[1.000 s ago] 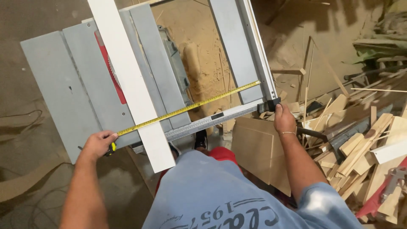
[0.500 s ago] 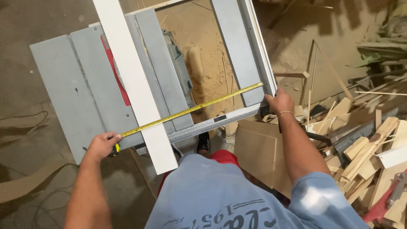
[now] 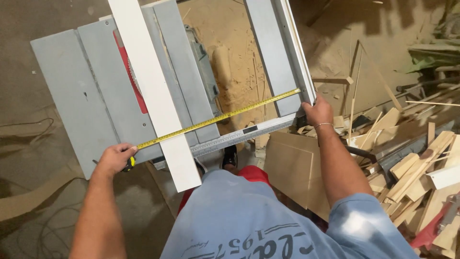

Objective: Measuring wood panels and checking their alignment on a table saw using a tape measure and a square.

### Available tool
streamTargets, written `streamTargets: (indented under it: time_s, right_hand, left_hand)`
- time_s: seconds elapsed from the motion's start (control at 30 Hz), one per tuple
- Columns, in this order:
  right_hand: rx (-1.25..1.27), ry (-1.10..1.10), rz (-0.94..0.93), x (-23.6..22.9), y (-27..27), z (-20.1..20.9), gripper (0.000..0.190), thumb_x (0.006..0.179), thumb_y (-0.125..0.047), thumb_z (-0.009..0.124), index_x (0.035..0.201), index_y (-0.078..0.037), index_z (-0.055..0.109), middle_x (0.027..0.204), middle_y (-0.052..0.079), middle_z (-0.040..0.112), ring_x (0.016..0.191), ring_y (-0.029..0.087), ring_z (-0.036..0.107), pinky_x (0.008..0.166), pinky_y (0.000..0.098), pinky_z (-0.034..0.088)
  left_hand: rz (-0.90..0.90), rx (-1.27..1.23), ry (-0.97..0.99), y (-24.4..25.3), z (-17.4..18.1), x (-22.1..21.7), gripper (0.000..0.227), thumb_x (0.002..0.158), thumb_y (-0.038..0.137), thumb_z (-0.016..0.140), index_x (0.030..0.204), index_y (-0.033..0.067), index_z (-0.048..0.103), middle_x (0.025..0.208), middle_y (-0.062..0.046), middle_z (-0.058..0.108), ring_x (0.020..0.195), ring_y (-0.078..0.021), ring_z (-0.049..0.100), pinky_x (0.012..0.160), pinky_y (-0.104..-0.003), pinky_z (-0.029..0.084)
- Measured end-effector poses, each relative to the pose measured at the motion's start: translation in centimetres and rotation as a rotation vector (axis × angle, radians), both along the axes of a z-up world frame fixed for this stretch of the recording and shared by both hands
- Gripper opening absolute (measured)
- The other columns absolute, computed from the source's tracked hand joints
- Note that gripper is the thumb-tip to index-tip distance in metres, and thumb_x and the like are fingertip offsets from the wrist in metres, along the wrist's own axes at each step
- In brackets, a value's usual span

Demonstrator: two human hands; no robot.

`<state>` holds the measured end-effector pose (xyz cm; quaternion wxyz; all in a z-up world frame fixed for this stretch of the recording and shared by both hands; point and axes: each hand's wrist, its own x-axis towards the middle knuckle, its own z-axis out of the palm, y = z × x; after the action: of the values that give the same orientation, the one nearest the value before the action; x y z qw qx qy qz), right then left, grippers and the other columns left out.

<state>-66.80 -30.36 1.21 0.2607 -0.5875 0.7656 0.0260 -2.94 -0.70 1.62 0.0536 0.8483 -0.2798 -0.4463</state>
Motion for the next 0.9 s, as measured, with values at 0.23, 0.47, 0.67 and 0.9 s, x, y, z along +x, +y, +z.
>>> streamTargets:
  time_s: [0.23,0.47,0.67,0.9]
  right_hand:
    - [-0.065,-0.015,-0.005,-0.5,0.2,-2.3,0.043,0.089,-0.039,0.074,0.121,-0.01,0.071,0.112,0.022,0.072,0.115,0.041,0.066,0.095,0.0545,0.054]
    - [-0.074,-0.014,0.001,-0.2,0.2,-1.6,0.045,0.087,-0.041,0.074,0.116,-0.007,0.071,0.112,0.024,0.071,0.115,0.043,0.065,0.097,0.0553,0.052]
    - [-0.068,0.005,-0.009,-0.8,0.6,-1.1,0.046,0.087,-0.042,0.074,0.116,-0.007,0.071,0.112,0.024,0.071,0.115,0.043,0.065,0.097,0.0547,0.053]
    - [-0.095,0.03,0.097,-2.7,-0.4,-5.4,0.053,0.095,-0.046,0.078,0.116,0.001,0.069,0.108,0.031,0.071,0.102,0.05,0.066,0.086,0.0571,0.053]
  left_hand:
    - [0.012,-0.004,0.007,0.5,-0.3,0.1,0.031,0.084,0.044,0.078,0.106,0.0228,0.083,0.089,-0.015,0.079,0.089,-0.0307,0.072,0.084,-0.042,0.054]
    - [-0.004,0.01,-0.025,0.5,-0.8,0.4,0.032,0.084,0.048,0.077,0.107,0.026,0.083,0.088,-0.012,0.079,0.088,-0.0304,0.074,0.084,-0.041,0.055]
    - [-0.042,0.039,-0.039,0.1,-0.9,-0.1,0.031,0.084,0.05,0.077,0.106,0.0295,0.083,0.097,-0.011,0.08,0.099,-0.0315,0.073,0.091,-0.042,0.053]
    - [-0.082,-0.099,-0.001,1.0,-1.6,0.3,0.03,0.092,0.042,0.07,0.102,0.0149,0.079,0.092,-0.01,0.072,0.092,-0.0275,0.063,0.085,-0.041,0.048]
